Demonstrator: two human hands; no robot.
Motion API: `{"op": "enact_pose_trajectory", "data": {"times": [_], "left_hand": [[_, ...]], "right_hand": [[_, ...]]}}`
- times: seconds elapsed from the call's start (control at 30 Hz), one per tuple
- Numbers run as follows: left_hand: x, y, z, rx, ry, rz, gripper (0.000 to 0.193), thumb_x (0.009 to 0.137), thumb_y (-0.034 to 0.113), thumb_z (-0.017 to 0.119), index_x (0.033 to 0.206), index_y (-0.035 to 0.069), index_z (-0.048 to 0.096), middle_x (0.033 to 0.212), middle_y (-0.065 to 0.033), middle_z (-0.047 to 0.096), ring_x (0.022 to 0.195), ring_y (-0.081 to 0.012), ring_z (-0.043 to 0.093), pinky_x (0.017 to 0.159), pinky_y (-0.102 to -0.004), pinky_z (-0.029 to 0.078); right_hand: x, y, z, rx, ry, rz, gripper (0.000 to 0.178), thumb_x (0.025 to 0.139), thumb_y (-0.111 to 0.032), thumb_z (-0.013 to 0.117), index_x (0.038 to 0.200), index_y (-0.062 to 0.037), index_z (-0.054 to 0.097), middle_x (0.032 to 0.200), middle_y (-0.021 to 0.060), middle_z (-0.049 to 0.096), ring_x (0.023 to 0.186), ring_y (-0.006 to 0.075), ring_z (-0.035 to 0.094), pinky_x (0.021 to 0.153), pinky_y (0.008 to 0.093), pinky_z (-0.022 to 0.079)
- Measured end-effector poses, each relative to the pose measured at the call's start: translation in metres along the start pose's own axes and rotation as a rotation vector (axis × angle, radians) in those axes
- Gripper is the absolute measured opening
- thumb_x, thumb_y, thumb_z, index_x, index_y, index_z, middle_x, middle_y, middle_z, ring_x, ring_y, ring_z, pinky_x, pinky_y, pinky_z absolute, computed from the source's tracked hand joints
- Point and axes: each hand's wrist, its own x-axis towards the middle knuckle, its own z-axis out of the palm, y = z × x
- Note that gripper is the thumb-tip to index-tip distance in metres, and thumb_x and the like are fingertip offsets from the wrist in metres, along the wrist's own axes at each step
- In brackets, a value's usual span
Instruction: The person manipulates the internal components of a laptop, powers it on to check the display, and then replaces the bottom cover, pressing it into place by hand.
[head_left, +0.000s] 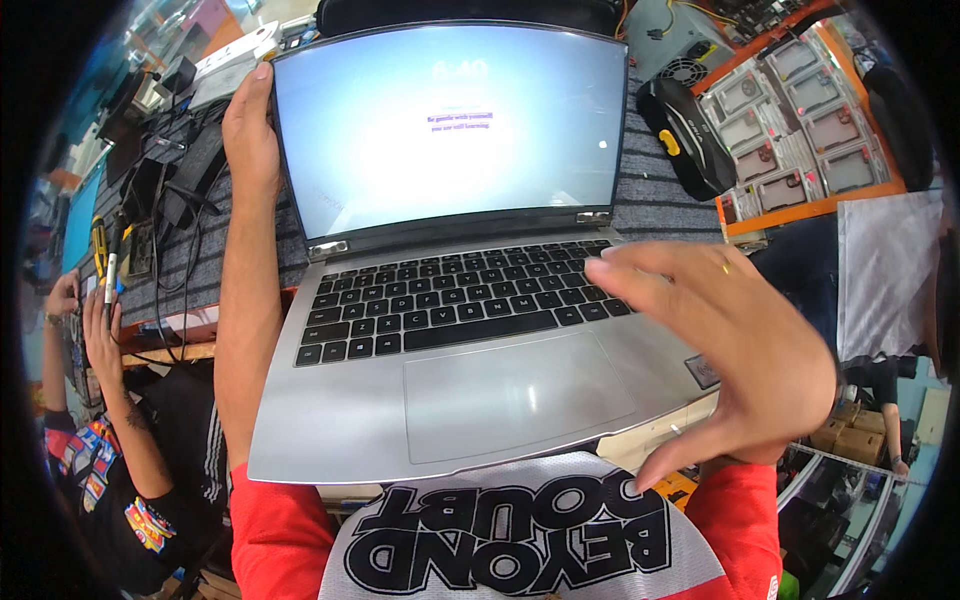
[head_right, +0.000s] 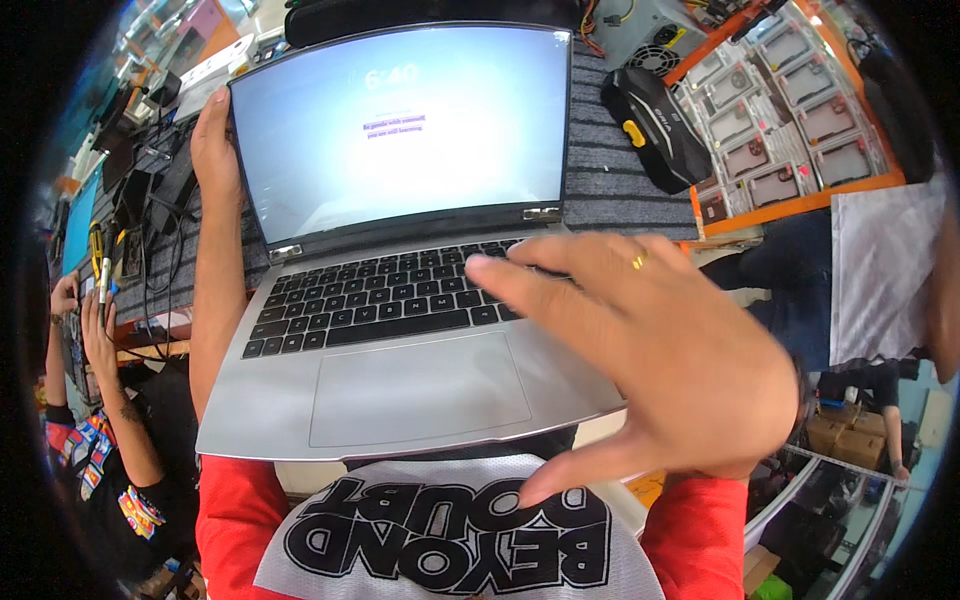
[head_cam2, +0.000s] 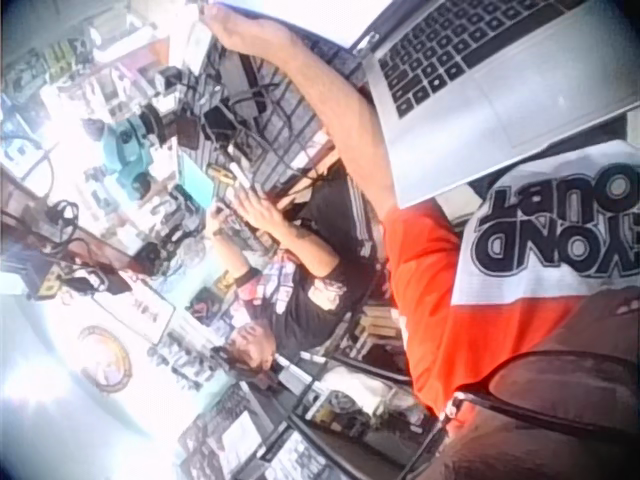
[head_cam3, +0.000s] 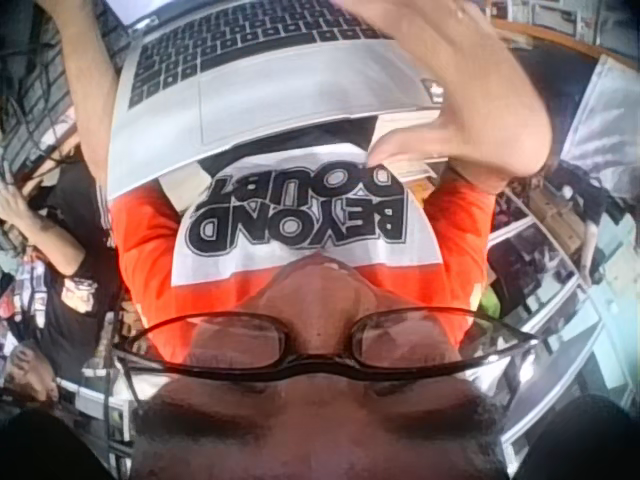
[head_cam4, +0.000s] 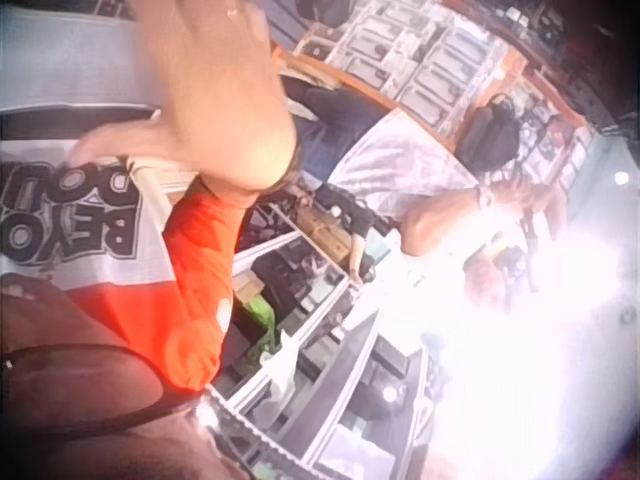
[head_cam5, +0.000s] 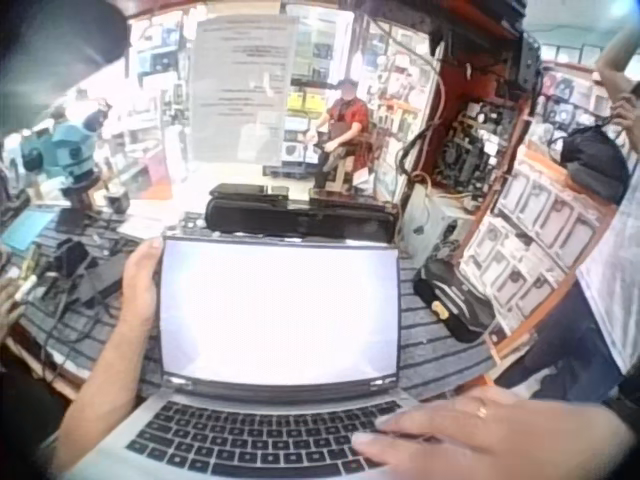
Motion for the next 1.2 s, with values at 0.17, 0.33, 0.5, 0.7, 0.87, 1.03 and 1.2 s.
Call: {"op": "enact_pose_trajectory", "data": {"times": [0.17, 0.33, 0.5, 0.7, 0.87, 1.03, 1.2], "left_hand": [[-0.002, -0.001, 0.002, 0.009, -0.011, -0.021, 0.034, 0.103, 0.026, 0.056, 0.115, -0.004, 0.066, 0.100, -0.0041, 0.068, 0.085, -0.0084, 0.061, 0.075, -0.0222, 0.049], [0.003, -0.006, -0.006, 0.038, -0.002, -0.030, 0.035, 0.104, 0.024, 0.055, 0.121, -0.005, 0.063, 0.108, -0.0062, 0.068, 0.092, -0.0096, 0.063, 0.080, -0.0233, 0.050], [0.004, -0.008, -0.007, 0.017, 0.015, -0.028, 0.035, 0.104, 0.024, 0.055, 0.122, -0.006, 0.062, 0.109, -0.0065, 0.068, 0.092, -0.0098, 0.063, 0.081, -0.0233, 0.050], [0.004, -0.008, -0.007, -0.010, -0.014, -0.048, 0.036, 0.104, 0.024, 0.055, 0.123, -0.006, 0.062, 0.110, -0.0072, 0.068, 0.093, -0.0103, 0.063, 0.083, -0.0232, 0.050], [0.002, -0.003, -0.003, 0.051, 0.028, -0.023, 0.037, 0.103, 0.025, 0.056, 0.122, -0.006, 0.063, 0.109, -0.0077, 0.069, 0.094, -0.0113, 0.064, 0.084, -0.0238, 0.050], [0.001, -0.003, -0.002, 0.014, 0.018, -0.025, 0.035, 0.103, 0.024, 0.056, 0.118, -0.006, 0.065, 0.106, -0.0076, 0.069, 0.094, -0.0108, 0.064, 0.082, -0.0237, 0.051], [0.001, -0.004, -0.002, 0.024, 0.008, 0.002, 0.035, 0.103, 0.025, 0.055, 0.117, -0.005, 0.065, 0.104, -0.0076, 0.070, 0.089, -0.0104, 0.065, 0.079, -0.0227, 0.051]], "right_hand": [[0.009, 0.050, -0.001, 0.215, -0.153, -0.110, 0.130, 0.051, -0.062, 0.090, 0.148, 0.0051, 0.037, 0.139, 0.0253, 0.051, 0.125, 0.0387, 0.053, 0.103, 0.0440, 0.039], [0.009, 0.050, 0.005, 0.182, -0.220, -0.048, 0.129, 0.052, -0.063, 0.090, 0.148, 0.0047, 0.037, 0.140, 0.0246, 0.051, 0.126, 0.0374, 0.052, 0.102, 0.0438, 0.038], [0.006, 0.045, -0.001, 0.150, -0.341, 0.056, 0.124, 0.055, -0.060, 0.090, 0.147, 0.0041, 0.039, 0.137, 0.0233, 0.053, 0.124, 0.0377, 0.053, 0.103, 0.0442, 0.036], [0.002, 0.045, 0.004, 0.196, -0.190, -0.046, 0.113, 0.059, -0.057, 0.089, 0.145, 0.0005, 0.045, 0.133, 0.0209, 0.055, 0.121, 0.0374, 0.054, 0.099, 0.0451, 0.039], [0.005, -0.014, 0.026, 0.070, 0.072, -0.089, 0.083, 0.068, -0.056, 0.081, 0.131, -0.0063, 0.059, 0.130, 0.0172, 0.058, 0.116, 0.0325, 0.059, 0.095, 0.0444, 0.041], [0.015, -0.048, 0.053, -0.010, 0.272, -0.050, 0.063, 0.075, -0.054, 0.073, 0.117, -0.0077, 0.067, 0.127, 0.0117, 0.060, 0.108, 0.0266, 0.063, 0.092, 0.0412, 0.043], [0.017, -0.048, 0.059, -0.053, 0.309, -0.027, 0.060, 0.074, -0.051, 0.074, 0.115, -0.0072, 0.067, 0.126, 0.0115, 0.060, 0.107, 0.0269, 0.063, 0.092, 0.0423, 0.044]]}}
